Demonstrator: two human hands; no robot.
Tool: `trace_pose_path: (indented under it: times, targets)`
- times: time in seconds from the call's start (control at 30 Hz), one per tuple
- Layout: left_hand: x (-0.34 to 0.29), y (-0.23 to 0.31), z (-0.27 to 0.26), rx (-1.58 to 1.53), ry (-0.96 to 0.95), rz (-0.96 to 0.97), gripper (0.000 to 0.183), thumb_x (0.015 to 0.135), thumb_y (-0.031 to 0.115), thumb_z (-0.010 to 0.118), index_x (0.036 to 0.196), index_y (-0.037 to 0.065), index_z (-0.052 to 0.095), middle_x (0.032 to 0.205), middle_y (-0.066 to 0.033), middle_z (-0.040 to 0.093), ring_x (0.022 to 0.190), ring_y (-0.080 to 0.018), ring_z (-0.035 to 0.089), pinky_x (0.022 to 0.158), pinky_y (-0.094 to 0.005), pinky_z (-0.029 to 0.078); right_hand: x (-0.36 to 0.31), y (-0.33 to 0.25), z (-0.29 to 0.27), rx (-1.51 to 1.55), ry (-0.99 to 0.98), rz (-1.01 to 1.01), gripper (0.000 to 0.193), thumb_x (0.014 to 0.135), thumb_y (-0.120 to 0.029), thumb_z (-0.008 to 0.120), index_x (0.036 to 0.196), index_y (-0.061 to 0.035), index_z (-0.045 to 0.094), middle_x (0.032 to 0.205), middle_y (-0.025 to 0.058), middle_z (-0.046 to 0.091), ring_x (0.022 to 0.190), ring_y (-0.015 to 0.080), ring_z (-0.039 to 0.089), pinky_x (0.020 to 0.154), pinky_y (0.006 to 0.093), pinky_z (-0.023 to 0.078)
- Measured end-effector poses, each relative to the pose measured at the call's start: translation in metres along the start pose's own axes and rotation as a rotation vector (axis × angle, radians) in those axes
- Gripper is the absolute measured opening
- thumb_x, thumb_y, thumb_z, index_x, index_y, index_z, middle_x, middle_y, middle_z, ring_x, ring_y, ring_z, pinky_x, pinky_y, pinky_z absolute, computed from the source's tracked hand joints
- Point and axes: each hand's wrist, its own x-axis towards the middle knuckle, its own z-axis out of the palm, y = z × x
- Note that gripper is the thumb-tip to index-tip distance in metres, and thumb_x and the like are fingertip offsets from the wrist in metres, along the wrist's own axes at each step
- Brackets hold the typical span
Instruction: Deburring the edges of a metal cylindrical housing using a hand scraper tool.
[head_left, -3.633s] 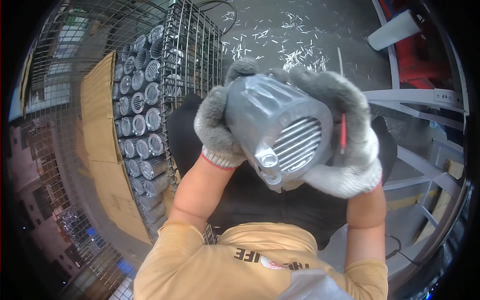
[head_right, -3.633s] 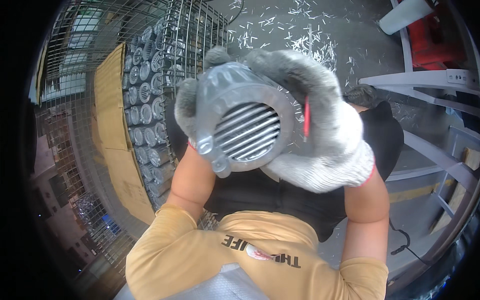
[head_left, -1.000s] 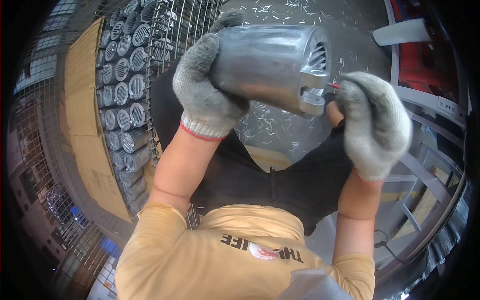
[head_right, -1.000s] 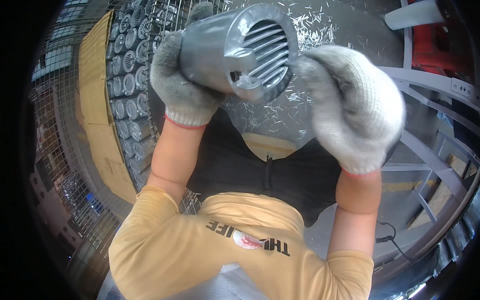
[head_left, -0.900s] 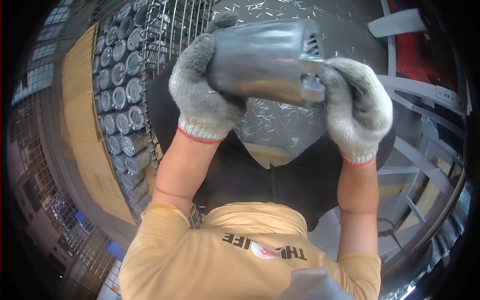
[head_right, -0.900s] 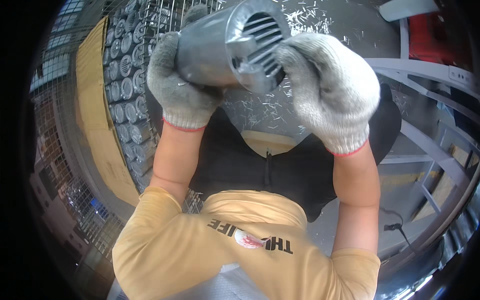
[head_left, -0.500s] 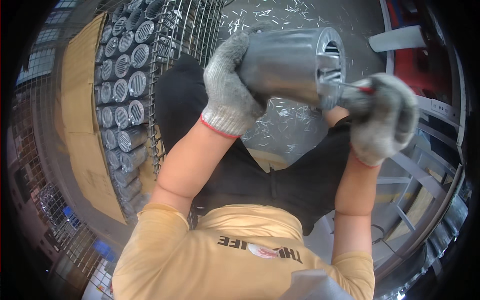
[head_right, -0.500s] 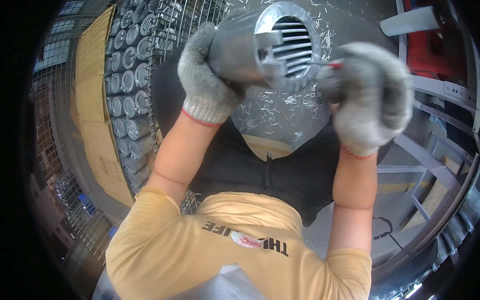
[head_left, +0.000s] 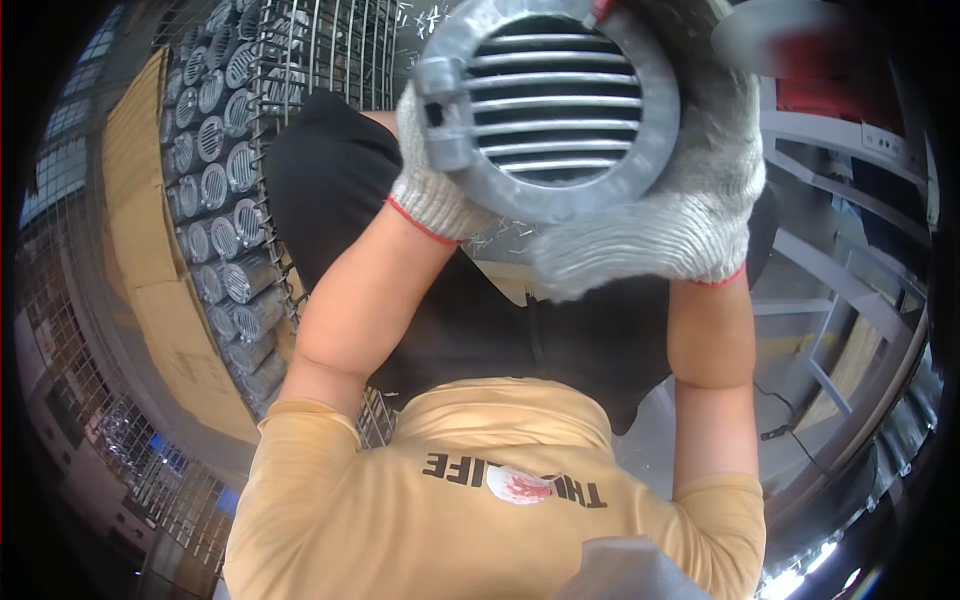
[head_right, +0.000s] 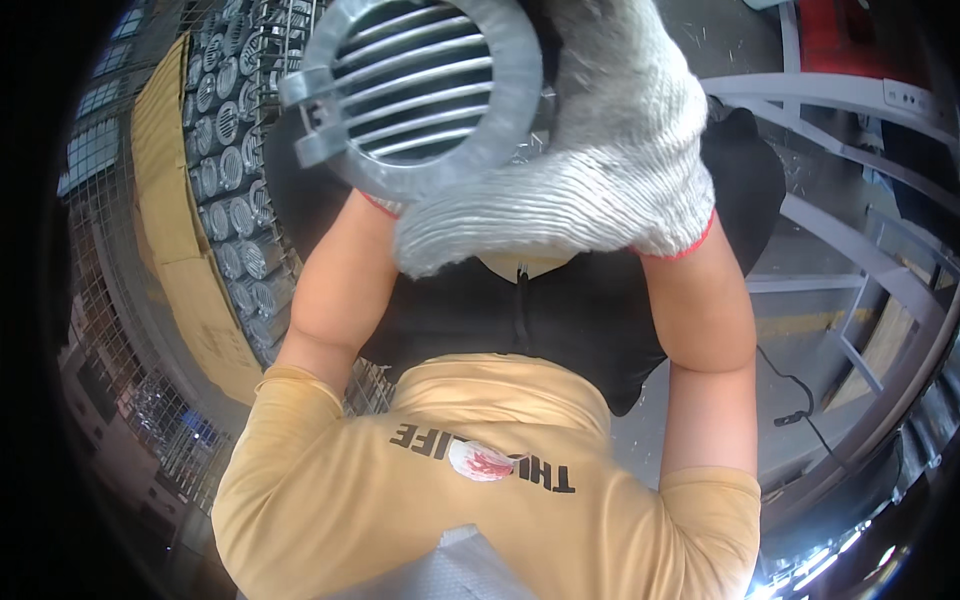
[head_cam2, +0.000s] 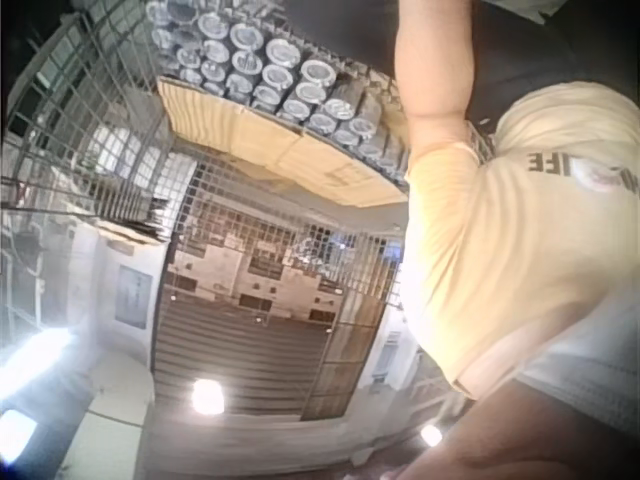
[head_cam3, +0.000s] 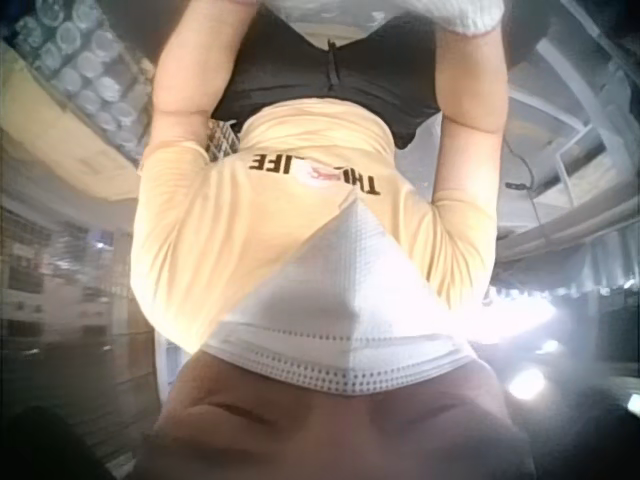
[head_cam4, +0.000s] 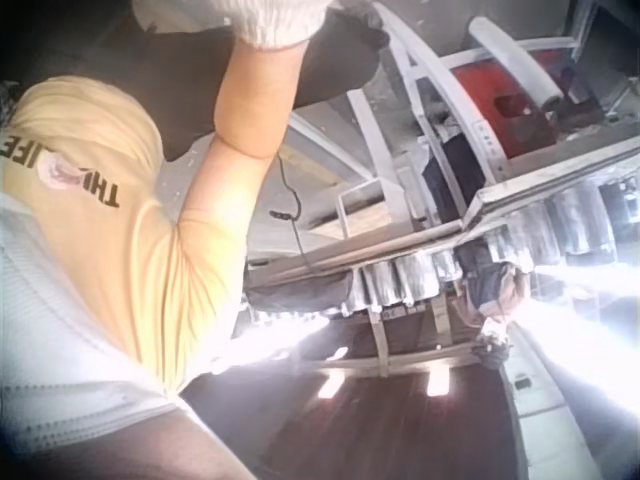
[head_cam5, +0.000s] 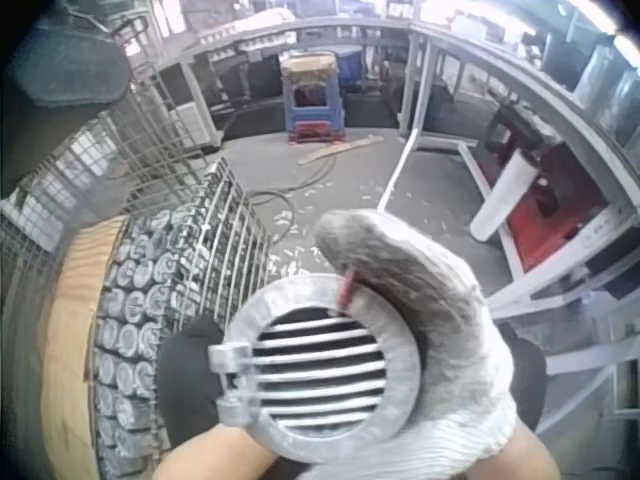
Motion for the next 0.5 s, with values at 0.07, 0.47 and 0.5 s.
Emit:
trace_pose_path:
  times: [0.07, 0.47, 0.5]
  targets:
    - [0.003, -0.001, 0.003, 0.083, 0.063, 0.029, 0.067, 0.104, 0.052, 0.045, 0.149, 0.002, 0.043, 0.141, -0.0193, 0.057, 0.128, -0.0297, 0.059, 0.11, -0.0464, 0.049, 0.022, 0.008, -0.01, 0.038, -0.023, 0.069, 0.053, 0.093, -0.02, 0.065, 0.136, 0.0063, 0.049, 0.127, 0.0199, 0.063, 0.112, 0.0303, 0.066, 0.102, 0.0414, 0.053]
    - [-0.001, -0.007, 0.021, 0.621, 0.355, 0.22, 0.069, 0.101, 0.054, 0.049, 0.147, 0.002, 0.046, 0.14, -0.0179, 0.058, 0.128, -0.0293, 0.059, 0.109, -0.0448, 0.05, -0.003, -0.026, 0.006, 0.293, -0.216, 0.433, 0.105, 0.069, -0.034, 0.094, 0.144, 0.0102, 0.035, 0.14, 0.022, 0.055, 0.127, 0.0271, 0.057, 0.113, 0.0397, 0.044]
    - [-0.002, -0.008, 0.021, 0.669, 0.371, 0.231, 0.069, 0.101, 0.054, 0.049, 0.147, 0.002, 0.046, 0.139, -0.0178, 0.059, 0.128, -0.0293, 0.059, 0.109, -0.0447, 0.05, -0.01, -0.018, -0.003, 0.228, -0.209, 0.26, 0.093, 0.077, -0.028, 0.088, 0.144, 0.0096, 0.036, 0.141, 0.0212, 0.054, 0.124, 0.0263, 0.058, 0.112, 0.0385, 0.044]
